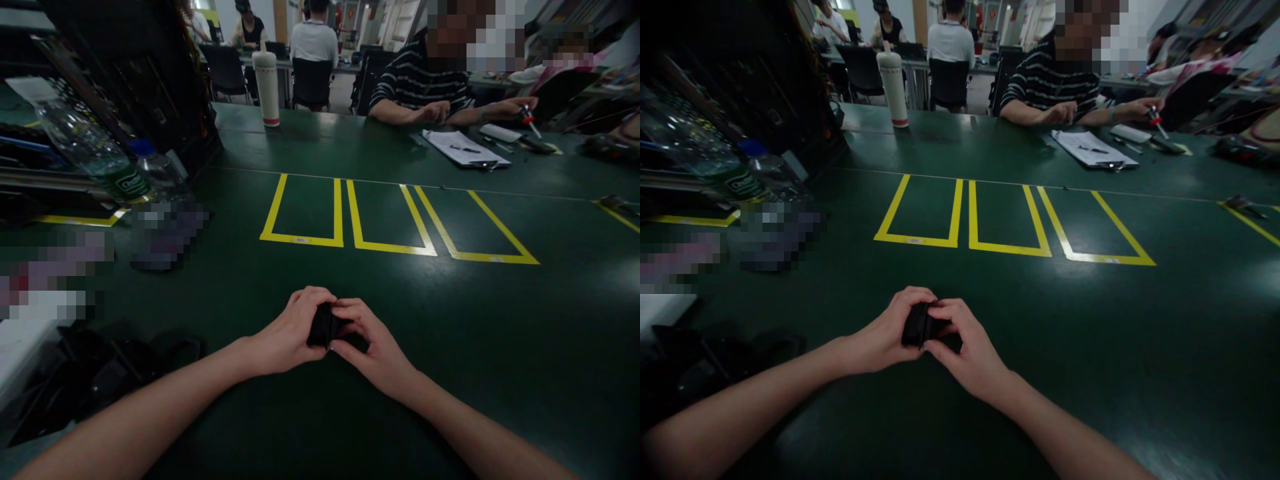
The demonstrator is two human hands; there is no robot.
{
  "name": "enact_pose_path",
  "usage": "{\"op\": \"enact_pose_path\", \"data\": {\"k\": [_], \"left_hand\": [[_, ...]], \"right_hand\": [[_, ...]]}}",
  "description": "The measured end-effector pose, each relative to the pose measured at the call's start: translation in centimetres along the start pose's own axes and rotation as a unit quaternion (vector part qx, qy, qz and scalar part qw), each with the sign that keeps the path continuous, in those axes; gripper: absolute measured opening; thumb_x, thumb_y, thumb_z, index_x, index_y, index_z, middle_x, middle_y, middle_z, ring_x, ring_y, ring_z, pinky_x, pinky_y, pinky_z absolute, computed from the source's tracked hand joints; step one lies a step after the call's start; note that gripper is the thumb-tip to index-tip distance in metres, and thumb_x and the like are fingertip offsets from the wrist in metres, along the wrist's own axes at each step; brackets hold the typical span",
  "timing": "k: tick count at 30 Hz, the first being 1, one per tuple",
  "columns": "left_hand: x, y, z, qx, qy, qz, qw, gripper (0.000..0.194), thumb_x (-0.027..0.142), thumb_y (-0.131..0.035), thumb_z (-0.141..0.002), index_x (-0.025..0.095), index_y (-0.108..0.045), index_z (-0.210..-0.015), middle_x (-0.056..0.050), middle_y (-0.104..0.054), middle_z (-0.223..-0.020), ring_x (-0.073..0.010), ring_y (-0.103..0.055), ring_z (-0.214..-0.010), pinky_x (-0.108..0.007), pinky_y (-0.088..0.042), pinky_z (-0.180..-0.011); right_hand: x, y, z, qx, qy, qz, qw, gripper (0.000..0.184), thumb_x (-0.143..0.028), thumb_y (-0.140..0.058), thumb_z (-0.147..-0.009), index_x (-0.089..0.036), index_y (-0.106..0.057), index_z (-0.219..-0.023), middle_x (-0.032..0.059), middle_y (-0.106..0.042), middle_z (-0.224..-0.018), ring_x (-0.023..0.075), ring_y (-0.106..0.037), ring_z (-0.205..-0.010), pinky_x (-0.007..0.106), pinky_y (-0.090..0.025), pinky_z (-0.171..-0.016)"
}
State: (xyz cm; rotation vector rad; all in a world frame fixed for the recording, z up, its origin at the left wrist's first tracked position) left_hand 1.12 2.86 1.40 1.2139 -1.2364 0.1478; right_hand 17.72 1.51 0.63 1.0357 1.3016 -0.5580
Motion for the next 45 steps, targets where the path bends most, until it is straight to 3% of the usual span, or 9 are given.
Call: {"op": "enact_pose_path", "data": {"k": [8, 13, 18, 24, 29, 37, 40, 45], "left_hand": [[0.01, -0.02, -0.08, -0.002, 0.007, 0.004, 1.000, 0.065, 0.011, -0.062, -0.066, 0.023, -0.026, -0.119, -0.008, -0.037, -0.116, -0.0230, -0.038, -0.108, -0.040, -0.034, -0.092], [-0.10, -0.10, -0.18, -0.001, 0.013, 0.001, 1.000, 0.063, 0.012, -0.061, -0.067, 0.024, -0.026, -0.118, -0.007, -0.037, -0.115, -0.0227, -0.039, -0.107, -0.040, -0.035, -0.091], [0.00, -0.05, -0.09, -0.009, 0.008, 0.001, 1.000, 0.064, 0.011, -0.061, -0.066, 0.025, -0.025, -0.118, -0.008, -0.037, -0.117, -0.0242, -0.038, -0.109, -0.043, -0.034, -0.092], [0.07, -0.05, -0.10, -0.004, 0.009, 0.004, 1.000, 0.062, 0.014, -0.061, -0.068, 0.024, -0.026, -0.118, -0.008, -0.037, -0.117, -0.0238, -0.038, -0.109, -0.042, -0.035, -0.091], [-0.01, -0.13, -0.06, 0.004, 0.023, 0.010, 1.000, 0.063, 0.013, -0.062, -0.067, 0.025, -0.027, -0.118, -0.007, -0.037, -0.117, -0.0234, -0.039, -0.108, -0.040, -0.036, -0.090], [0.20, -0.19, -0.01, 0.015, 0.019, 0.012, 1.000, 0.066, 0.010, -0.062, -0.064, 0.024, -0.027, -0.118, -0.007, -0.038, -0.116, -0.0228, -0.039, -0.107, -0.040, -0.034, -0.092], [0.26, -0.16, 0.01, 0.015, 0.021, 0.013, 1.000, 0.065, 0.011, -0.062, -0.065, 0.023, -0.027, -0.119, -0.007, -0.037, -0.116, -0.0223, -0.038, -0.107, -0.039, -0.035, -0.091], [0.49, 0.04, 0.04, 0.009, 0.020, 0.022, 1.000, 0.066, 0.010, -0.061, -0.065, 0.025, -0.027, -0.118, -0.007, -0.037, -0.116, -0.0228, -0.039, -0.106, -0.040, -0.036, -0.090]], "right_hand": [[-0.06, -0.02, -0.07, 0.017, 0.000, 0.005, 1.000, 0.027, -0.016, -0.054, -0.078, -0.025, -0.047, -0.102, 0.0041, -0.043, -0.109, 0.0175, -0.050, -0.097, 0.033, -0.050, -0.079], [-0.16, -0.04, -0.27, 0.015, -0.030, 0.002, 0.999, 0.038, -0.014, -0.054, -0.077, -0.024, -0.041, -0.111, 0.0040, -0.047, -0.105, 0.0171, -0.051, -0.096, 0.034, -0.049, -0.081], [-0.46, 0.04, -0.07, -0.002, -0.002, -0.001, 1.000, 0.037, -0.012, -0.056, -0.075, -0.023, -0.044, -0.108, 0.0045, -0.042, -0.111, 0.0172, -0.049, -0.100, 0.032, -0.049, -0.082], [-0.25, 0.09, -0.03, 0.012, -0.002, -0.014, 1.000, 0.025, -0.017, -0.053, -0.079, -0.025, -0.048, -0.102, 0.0038, -0.043, -0.109, 0.0168, -0.050, -0.098, 0.033, -0.050, -0.079], [-0.36, 0.07, -0.17, 0.018, -0.036, -0.007, 0.999, 0.033, -0.016, -0.053, -0.079, -0.024, -0.043, -0.109, 0.0045, -0.046, -0.106, 0.0176, -0.050, -0.096, 0.035, -0.049, -0.081], [-0.53, 0.12, 0.00, 0.014, 0.003, -0.020, 1.000, 0.030, -0.014, -0.054, -0.077, -0.025, -0.046, -0.104, 0.0045, -0.042, -0.112, 0.0173, -0.049, -0.099, 0.032, -0.049, -0.080], [-0.49, 0.07, -0.02, 0.026, -0.005, -0.024, 0.999, 0.024, -0.015, -0.053, -0.078, -0.024, -0.048, -0.100, 0.0042, -0.043, -0.111, 0.0170, -0.050, -0.098, 0.031, -0.049, -0.078], [-0.69, -0.11, -0.16, 0.034, -0.026, -0.007, 0.999, 0.031, -0.013, -0.052, -0.078, -0.024, -0.045, -0.107, 0.0044, -0.048, -0.106, 0.0178, -0.051, -0.096, 0.032, -0.048, -0.079]]}}
Point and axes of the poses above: each hand's wrist, its own z-axis away from the middle knuckle, its own y-axis out of the back of the hand, x = y × z, the point moved 2 cm from there along -z, towards the middle knuckle
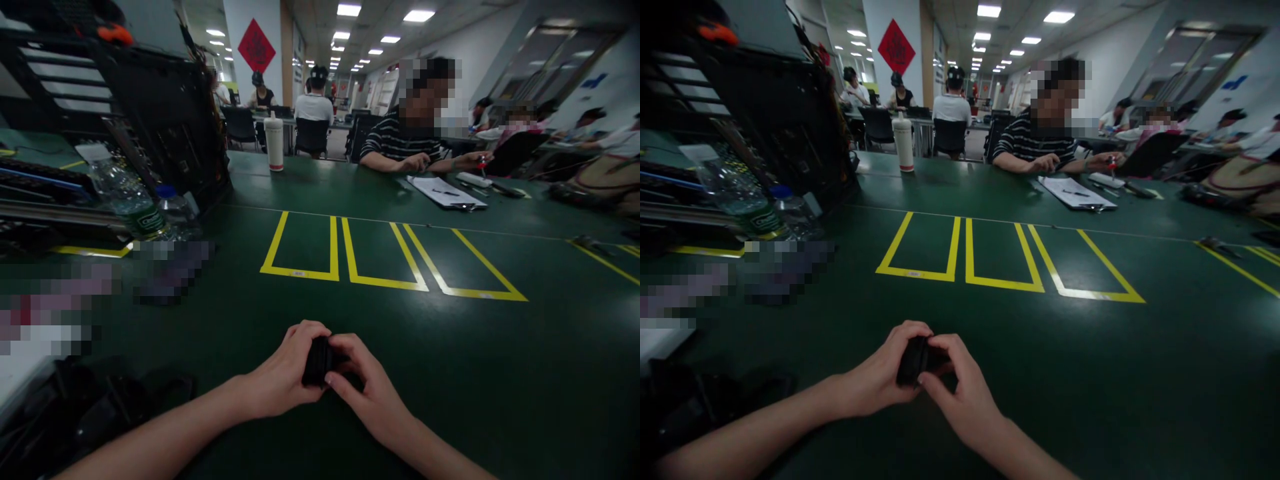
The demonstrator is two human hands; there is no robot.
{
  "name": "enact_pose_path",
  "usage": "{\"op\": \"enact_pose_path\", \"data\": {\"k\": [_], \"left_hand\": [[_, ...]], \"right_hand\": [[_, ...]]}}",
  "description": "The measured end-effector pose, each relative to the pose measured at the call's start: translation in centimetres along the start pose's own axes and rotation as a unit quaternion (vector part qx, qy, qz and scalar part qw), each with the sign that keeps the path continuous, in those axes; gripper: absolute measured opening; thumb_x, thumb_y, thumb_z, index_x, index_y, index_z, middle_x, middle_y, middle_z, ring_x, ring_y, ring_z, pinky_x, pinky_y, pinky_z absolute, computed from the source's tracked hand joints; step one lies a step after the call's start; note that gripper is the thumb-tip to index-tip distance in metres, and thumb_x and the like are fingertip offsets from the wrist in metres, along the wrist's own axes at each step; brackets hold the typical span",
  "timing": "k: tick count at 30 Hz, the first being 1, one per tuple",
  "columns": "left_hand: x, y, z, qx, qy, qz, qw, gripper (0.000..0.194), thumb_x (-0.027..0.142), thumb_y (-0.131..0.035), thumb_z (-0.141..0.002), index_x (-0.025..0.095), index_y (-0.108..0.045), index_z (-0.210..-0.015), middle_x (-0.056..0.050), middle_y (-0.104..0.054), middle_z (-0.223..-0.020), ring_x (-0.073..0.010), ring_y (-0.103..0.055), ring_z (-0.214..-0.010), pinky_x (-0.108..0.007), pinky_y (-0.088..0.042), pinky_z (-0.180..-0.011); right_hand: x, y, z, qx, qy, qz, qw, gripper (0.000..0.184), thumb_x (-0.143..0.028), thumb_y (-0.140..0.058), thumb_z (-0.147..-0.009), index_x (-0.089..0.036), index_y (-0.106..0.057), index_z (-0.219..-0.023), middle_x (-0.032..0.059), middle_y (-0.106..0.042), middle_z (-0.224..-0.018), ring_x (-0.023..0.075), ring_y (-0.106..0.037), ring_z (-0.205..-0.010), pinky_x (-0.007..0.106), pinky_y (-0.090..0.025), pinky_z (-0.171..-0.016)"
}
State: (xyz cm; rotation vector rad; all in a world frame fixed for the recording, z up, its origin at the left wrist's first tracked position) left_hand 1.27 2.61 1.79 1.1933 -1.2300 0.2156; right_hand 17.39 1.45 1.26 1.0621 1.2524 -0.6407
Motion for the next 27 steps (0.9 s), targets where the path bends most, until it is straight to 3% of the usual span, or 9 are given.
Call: {"op": "enact_pose_path", "data": {"k": [9, 14, 20, 27], "left_hand": [[-0.19, -0.05, 0.14, 0.000, 0.008, 0.004, 1.000, 0.068, 0.008, -0.061, -0.063, 0.025, -0.026, -0.119, -0.008, -0.037, -0.117, -0.0248, -0.039, -0.107, -0.043, -0.037, -0.088], [-0.26, -0.14, 0.10, 0.009, 0.001, -0.001, 1.000, 0.066, 0.011, -0.062, -0.065, 0.026, -0.026, -0.119, -0.007, -0.038, -0.116, -0.0242, -0.040, -0.106, -0.042, -0.036, -0.089], [-0.23, -0.13, 0.07, 0.005, 0.011, 0.003, 1.000, 0.065, 0.011, -0.061, -0.065, 0.026, -0.027, -0.118, -0.007, -0.038, -0.115, -0.0232, -0.040, -0.105, -0.040, -0.038, -0.087], [-0.05, -0.04, -0.02, -0.001, 0.005, 0.004, 1.000, 0.068, 0.008, -0.060, -0.062, 0.026, -0.025, -0.118, -0.008, -0.037, -0.116, -0.0248, -0.038, -0.107, -0.042, -0.036, -0.089]], "right_hand": [[0.01, 0.01, 0.36, -0.006, 0.032, 0.001, 0.999, 0.033, -0.014, -0.055, -0.075, -0.026, -0.047, -0.105, 0.0047, -0.041, -0.113, 0.0183, -0.049, -0.101, 0.032, -0.049, -0.079], [0.10, 0.03, 0.24, 0.004, 0.021, -0.013, 1.000, 0.025, -0.016, -0.054, -0.077, -0.025, -0.050, -0.101, 0.0040, -0.044, -0.110, 0.0176, -0.051, -0.098, 0.031, -0.049, -0.078], [0.11, -0.15, 0.04, 0.004, -0.010, 0.006, 1.000, 0.037, -0.013, -0.053, -0.076, -0.025, -0.043, -0.110, 0.0043, -0.049, -0.105, 0.0181, -0.051, -0.096, 0.035, -0.048, -0.079], [-0.13, 0.02, 0.35, -0.006, 0.033, 0.002, 0.999, 0.032, -0.014, -0.055, -0.075, -0.025, -0.047, -0.104, 0.0050, -0.043, -0.111, 0.0181, -0.050, -0.099, 0.032, -0.049, -0.079]]}}
Point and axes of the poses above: each hand's wrist, its own z-axis away from the middle knuckle, its own y-axis out of the back of the hand, x = y × z, the point moved 2 cm from there along -z, towards the middle knuckle
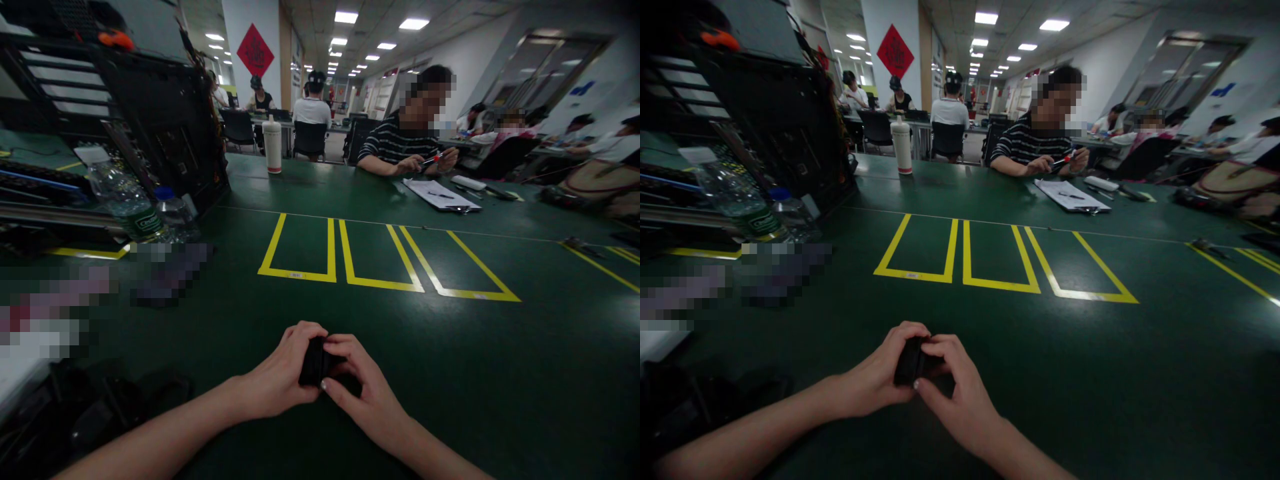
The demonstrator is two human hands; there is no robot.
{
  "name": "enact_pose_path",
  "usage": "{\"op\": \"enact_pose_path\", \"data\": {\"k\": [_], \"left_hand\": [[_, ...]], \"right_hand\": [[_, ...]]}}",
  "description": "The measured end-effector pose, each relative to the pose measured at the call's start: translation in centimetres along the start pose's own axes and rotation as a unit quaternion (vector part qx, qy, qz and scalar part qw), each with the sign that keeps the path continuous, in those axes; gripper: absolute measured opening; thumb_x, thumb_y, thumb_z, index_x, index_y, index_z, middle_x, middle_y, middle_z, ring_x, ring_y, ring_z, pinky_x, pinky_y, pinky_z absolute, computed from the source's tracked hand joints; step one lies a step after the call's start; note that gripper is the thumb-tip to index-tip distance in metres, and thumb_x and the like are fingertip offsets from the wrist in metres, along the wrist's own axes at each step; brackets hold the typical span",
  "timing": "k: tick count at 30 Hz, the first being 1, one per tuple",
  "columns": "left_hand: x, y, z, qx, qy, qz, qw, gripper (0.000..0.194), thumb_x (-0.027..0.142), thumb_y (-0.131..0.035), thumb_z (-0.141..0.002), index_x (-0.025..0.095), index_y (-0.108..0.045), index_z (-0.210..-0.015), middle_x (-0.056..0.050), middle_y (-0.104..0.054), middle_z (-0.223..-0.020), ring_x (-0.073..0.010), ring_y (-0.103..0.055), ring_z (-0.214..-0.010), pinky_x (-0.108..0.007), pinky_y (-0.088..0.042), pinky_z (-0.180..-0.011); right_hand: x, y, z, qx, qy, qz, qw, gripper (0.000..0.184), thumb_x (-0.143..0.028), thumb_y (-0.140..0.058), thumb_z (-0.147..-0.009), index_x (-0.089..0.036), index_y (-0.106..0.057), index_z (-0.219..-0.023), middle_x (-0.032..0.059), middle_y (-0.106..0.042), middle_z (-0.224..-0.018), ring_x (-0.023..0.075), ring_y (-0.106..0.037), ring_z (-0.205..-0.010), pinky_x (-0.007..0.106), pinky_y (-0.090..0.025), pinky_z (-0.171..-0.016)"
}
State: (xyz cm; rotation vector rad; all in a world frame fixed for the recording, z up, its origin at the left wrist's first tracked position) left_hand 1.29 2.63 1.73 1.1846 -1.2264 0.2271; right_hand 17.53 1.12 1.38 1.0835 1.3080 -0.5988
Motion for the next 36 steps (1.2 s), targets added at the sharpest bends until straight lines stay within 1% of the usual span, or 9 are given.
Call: {"op": "enact_pose_path", "data": {"k": [5, 11, 13, 18, 23, 26, 29, 32, 36], "left_hand": [[0.02, 0.07, 0.02, -0.001, 0.006, 0.004, 1.000, 0.064, 0.011, -0.060, -0.066, 0.026, -0.026, -0.118, -0.008, -0.038, -0.115, -0.0244, -0.040, -0.105, -0.042, -0.037, -0.087], [-0.18, 0.04, 0.12, -0.001, 0.014, 0.005, 1.000, 0.064, 0.013, -0.061, -0.066, 0.026, -0.027, -0.118, -0.007, -0.038, -0.116, -0.0237, -0.041, -0.105, -0.040, -0.038, -0.086], [-0.16, 0.07, 0.15, -0.004, 0.014, 0.006, 1.000, 0.064, 0.013, -0.061, -0.066, 0.026, -0.027, -0.118, -0.007, -0.038, -0.116, -0.0235, -0.040, -0.105, -0.040, -0.038, -0.087], [-0.14, 0.03, 0.12, -0.001, 0.004, 0.004, 1.000, 0.068, 0.008, -0.061, -0.063, 0.026, -0.026, -0.119, -0.007, -0.037, -0.117, -0.0233, -0.038, -0.107, -0.040, -0.036, -0.089], [-0.33, -0.07, 0.04, 0.003, 0.005, 0.000, 1.000, 0.066, 0.011, -0.061, -0.065, 0.025, -0.026, -0.118, -0.007, -0.038, -0.115, -0.0233, -0.040, -0.105, -0.039, -0.037, -0.087], [-0.28, 0.00, 0.07, 0.002, 0.009, 0.001, 1.000, 0.065, 0.012, -0.062, -0.066, 0.025, -0.026, -0.119, -0.007, -0.038, -0.115, -0.0230, -0.040, -0.104, -0.039, -0.038, -0.087], [-0.19, 0.05, 0.14, -0.009, 0.014, 0.003, 1.000, 0.064, 0.012, -0.062, -0.066, 0.026, -0.027, -0.118, -0.006, -0.038, -0.115, -0.0220, -0.040, -0.103, -0.038, -0.038, -0.087], [-0.16, 0.05, 0.18, -0.004, 0.004, -0.003, 1.000, 0.067, 0.009, -0.062, -0.064, 0.026, -0.027, -0.118, -0.006, -0.036, -0.116, -0.0221, -0.038, -0.106, -0.038, -0.036, -0.090], [-0.23, 0.01, 0.16, -0.006, 0.002, 0.002, 1.000, 0.070, 0.008, -0.062, -0.062, 0.025, -0.025, -0.119, -0.006, -0.035, -0.117, -0.0228, -0.037, -0.107, -0.039, -0.035, -0.091]], "right_hand": [[0.15, 0.01, -0.06, 0.009, -0.005, -0.006, 1.000, 0.024, -0.015, -0.053, -0.078, -0.025, -0.051, -0.099, 0.0041, -0.043, -0.112, 0.0174, -0.050, -0.100, 0.030, -0.049, -0.079], [0.06, -0.08, -0.38, 0.009, -0.036, 0.007, 0.999, 0.035, -0.011, -0.051, -0.077, -0.025, -0.044, -0.109, 0.0045, -0.048, -0.104, 0.0178, -0.051, -0.097, 0.033, -0.048, -0.079], [-0.04, -0.07, -0.31, 0.004, -0.032, 0.011, 0.999, 0.035, -0.012, -0.052, -0.077, -0.024, -0.044, -0.109, 0.0047, -0.048, -0.104, 0.0179, -0.051, -0.096, 0.033, -0.049, -0.079], [-0.02, -0.07, 0.10, -0.001, 0.000, 0.010, 1.000, 0.033, -0.012, -0.054, -0.075, -0.025, -0.046, -0.104, 0.0052, -0.040, -0.114, 0.0179, -0.050, -0.099, 0.032, -0.049, -0.079], [0.28, -0.14, 0.03, 0.004, -0.013, 0.007, 1.000, 0.027, -0.014, -0.053, -0.077, -0.025, -0.048, -0.102, 0.0042, -0.041, -0.114, 0.0175, -0.049, -0.101, 0.031, -0.049, -0.080], [0.31, -0.17, -0.15, 0.011, -0.029, 0.007, 0.999, 0.034, -0.010, -0.052, -0.077, -0.026, -0.045, -0.106, 0.0037, -0.045, -0.109, 0.0170, -0.049, -0.100, 0.031, -0.048, -0.080], [0.26, -0.18, -0.20, 0.005, -0.041, 0.008, 0.999, 0.041, -0.010, -0.053, -0.076, -0.026, -0.041, -0.112, 0.0036, -0.046, -0.107, 0.0170, -0.049, -0.099, 0.032, -0.047, -0.081], [0.19, -0.11, -0.12, 0.000, -0.023, 0.004, 1.000, 0.037, -0.010, -0.054, -0.075, -0.026, -0.044, -0.107, 0.0037, -0.043, -0.109, 0.0165, -0.050, -0.096, 0.030, -0.048, -0.078], [0.24, -0.04, 0.01, -0.006, -0.001, 0.000, 1.000, 0.034, -0.011, -0.054, -0.075, -0.025, -0.045, -0.104, 0.0042, -0.039, -0.114, 0.0171, -0.048, -0.101, 0.030, -0.048, -0.080]]}}
Point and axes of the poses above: each hand's wrist, its own z-axis away from the middle knuckle, its own y-axis out of the back of the hand, x = y × z, the point moved 2 cm from there along -z, towards the middle knuckle
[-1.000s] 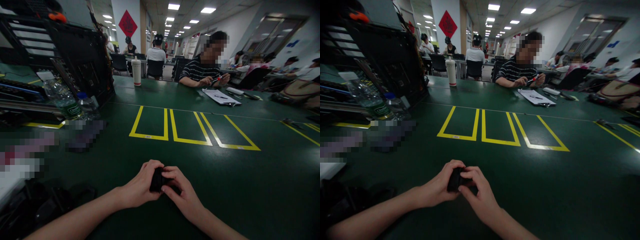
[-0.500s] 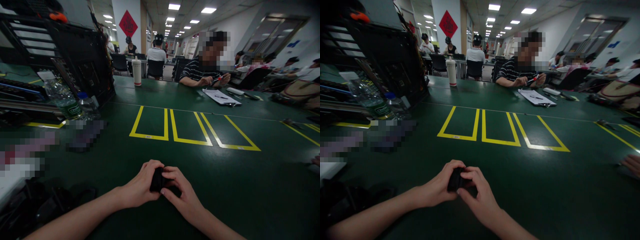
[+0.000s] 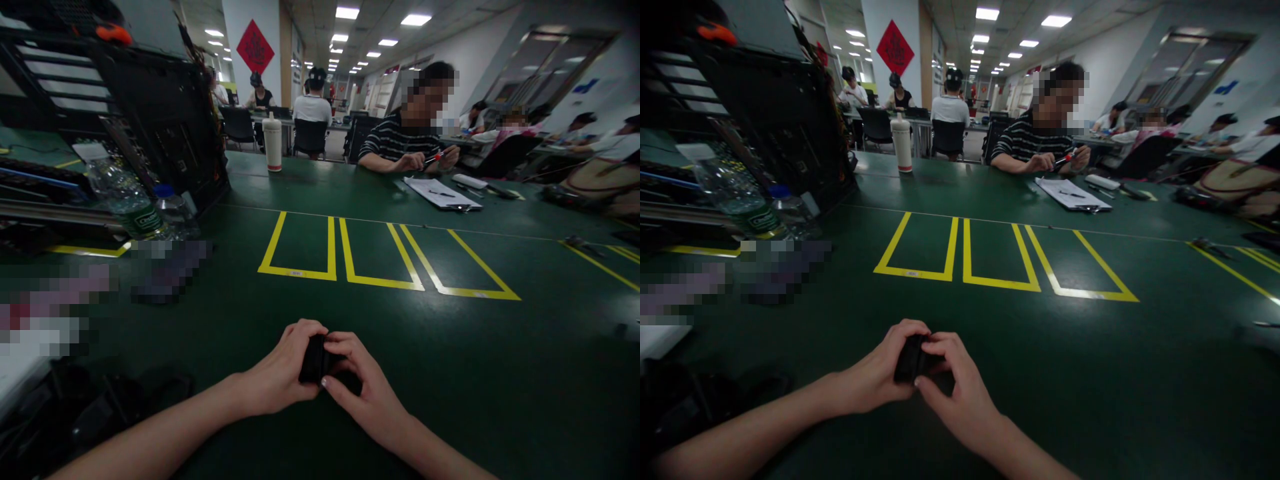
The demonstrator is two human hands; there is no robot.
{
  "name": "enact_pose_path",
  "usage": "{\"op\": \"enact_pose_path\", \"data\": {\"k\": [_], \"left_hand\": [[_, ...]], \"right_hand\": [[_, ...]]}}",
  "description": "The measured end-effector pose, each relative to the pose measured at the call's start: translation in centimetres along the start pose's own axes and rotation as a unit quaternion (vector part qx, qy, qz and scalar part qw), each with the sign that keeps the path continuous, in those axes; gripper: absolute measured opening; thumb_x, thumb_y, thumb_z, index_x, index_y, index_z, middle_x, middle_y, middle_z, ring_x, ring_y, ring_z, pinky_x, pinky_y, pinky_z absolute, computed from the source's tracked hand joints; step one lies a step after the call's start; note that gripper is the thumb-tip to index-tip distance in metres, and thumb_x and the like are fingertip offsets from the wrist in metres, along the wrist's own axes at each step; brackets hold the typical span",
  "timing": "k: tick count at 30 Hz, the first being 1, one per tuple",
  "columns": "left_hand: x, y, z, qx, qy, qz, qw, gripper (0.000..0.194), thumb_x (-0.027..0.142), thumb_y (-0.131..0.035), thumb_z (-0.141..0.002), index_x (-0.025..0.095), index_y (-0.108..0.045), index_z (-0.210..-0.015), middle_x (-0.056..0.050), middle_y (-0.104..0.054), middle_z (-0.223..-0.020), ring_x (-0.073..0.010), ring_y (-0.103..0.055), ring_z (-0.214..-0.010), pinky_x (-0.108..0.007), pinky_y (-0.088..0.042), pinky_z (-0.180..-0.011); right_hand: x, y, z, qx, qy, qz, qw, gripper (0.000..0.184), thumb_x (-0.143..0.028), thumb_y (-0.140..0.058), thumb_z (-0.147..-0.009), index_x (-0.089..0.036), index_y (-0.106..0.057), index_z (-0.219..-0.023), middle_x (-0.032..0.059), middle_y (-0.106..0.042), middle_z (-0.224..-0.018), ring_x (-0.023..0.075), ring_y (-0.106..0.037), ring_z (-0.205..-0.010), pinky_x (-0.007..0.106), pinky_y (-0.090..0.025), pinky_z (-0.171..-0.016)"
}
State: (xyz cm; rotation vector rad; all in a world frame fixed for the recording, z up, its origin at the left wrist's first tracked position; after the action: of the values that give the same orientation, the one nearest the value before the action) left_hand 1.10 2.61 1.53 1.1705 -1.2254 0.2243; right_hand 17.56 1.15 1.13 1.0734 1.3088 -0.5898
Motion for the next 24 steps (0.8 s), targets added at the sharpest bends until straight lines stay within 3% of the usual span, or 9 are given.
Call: {"op": "enact_pose_path", "data": {"k": [5, 11, 17, 24], "left_hand": [[-0.02, 0.04, -0.08, 0.001, 0.001, 0.000, 1.000, 0.066, 0.012, -0.062, -0.066, 0.026, -0.025, -0.119, -0.007, -0.036, -0.116, -0.0225, -0.039, -0.105, -0.039, -0.036, -0.089], [-0.12, -0.06, -0.11, 0.001, 0.014, 0.004, 1.000, 0.065, 0.012, -0.060, -0.066, 0.027, -0.025, -0.119, -0.007, -0.037, -0.116, -0.0241, -0.040, -0.104, -0.041, -0.038, -0.087], [0.13, 0.04, -0.16, 0.002, -0.011, -0.003, 1.000, 0.066, 0.009, -0.061, -0.064, 0.025, -0.026, -0.118, -0.007, -0.037, -0.116, -0.0232, -0.037, -0.107, -0.040, -0.034, -0.091], [0.09, 0.05, -0.12, 0.000, -0.006, -0.007, 1.000, 0.065, 0.011, -0.061, -0.065, 0.024, -0.026, -0.119, -0.008, -0.037, -0.117, -0.0223, -0.037, -0.108, -0.038, -0.035, -0.091]], "right_hand": [[0.25, -0.01, -0.11, 0.008, -0.009, -0.002, 1.000, 0.025, -0.015, -0.054, -0.078, -0.025, -0.048, -0.099, 0.0035, -0.040, -0.112, 0.0169, -0.049, -0.100, 0.030, -0.048, -0.079], [-0.17, -0.07, -0.30, 0.007, -0.030, 0.006, 1.000, 0.036, -0.012, -0.051, -0.079, -0.026, -0.041, -0.111, 0.0034, -0.046, -0.106, 0.0168, -0.049, -0.099, 0.032, -0.047, -0.081], [-0.27, -0.07, -0.08, 0.005, -0.003, 0.019, 1.000, 0.037, -0.009, -0.052, -0.075, -0.026, -0.042, -0.107, 0.0043, -0.039, -0.113, 0.0170, -0.048, -0.100, 0.031, -0.048, -0.079], [0.19, -0.13, 0.03, 0.014, -0.004, 0.009, 1.000, 0.027, -0.014, -0.053, -0.077, -0.025, -0.046, -0.101, 0.0042, -0.040, -0.111, 0.0170, -0.049, -0.100, 0.031, -0.048, -0.079]]}}
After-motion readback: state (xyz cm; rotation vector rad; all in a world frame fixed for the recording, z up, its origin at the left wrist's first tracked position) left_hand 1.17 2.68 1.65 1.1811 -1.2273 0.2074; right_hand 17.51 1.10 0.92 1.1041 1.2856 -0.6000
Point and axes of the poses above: each hand's wrist, its own z-axis away from the middle knuckle, its own y-axis out of the back of the hand, x = y × z, the point moved 2 cm from there along -z, towards the middle knuckle
